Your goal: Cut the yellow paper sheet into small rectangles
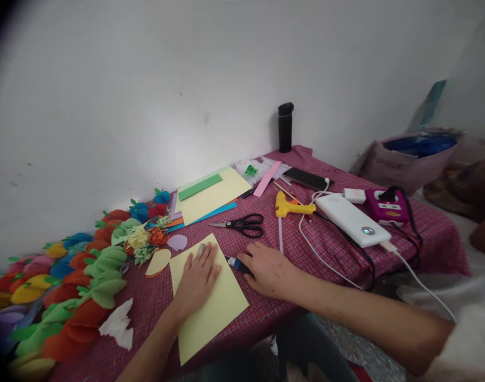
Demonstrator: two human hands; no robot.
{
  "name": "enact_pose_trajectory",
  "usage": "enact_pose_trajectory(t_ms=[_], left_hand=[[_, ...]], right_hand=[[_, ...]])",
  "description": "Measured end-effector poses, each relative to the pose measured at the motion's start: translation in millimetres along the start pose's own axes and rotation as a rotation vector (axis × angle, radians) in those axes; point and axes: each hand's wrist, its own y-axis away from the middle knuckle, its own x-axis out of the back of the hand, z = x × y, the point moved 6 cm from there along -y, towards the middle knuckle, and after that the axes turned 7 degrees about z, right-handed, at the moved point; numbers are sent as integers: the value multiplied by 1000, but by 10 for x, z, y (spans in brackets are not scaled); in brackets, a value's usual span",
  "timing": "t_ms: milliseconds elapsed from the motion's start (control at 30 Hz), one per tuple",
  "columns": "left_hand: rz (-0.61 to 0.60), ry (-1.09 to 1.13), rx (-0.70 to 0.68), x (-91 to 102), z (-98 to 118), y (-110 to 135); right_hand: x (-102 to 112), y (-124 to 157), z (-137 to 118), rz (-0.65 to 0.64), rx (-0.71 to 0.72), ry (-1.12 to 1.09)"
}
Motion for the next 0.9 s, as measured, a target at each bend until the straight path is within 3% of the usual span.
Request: enact_pose_trajectory(t_ms=[500,733,900], left_hand=[[-12,-20,-22,-19,7,-2],[47,-78,-23,157,-128,-206],[-13,-30,-39,4,-148,-312]], right_hand=[[15,-61,73,20,-22,9],[21,-69,60,36,-14,18],[-6,-67,77,30,-27,10]])
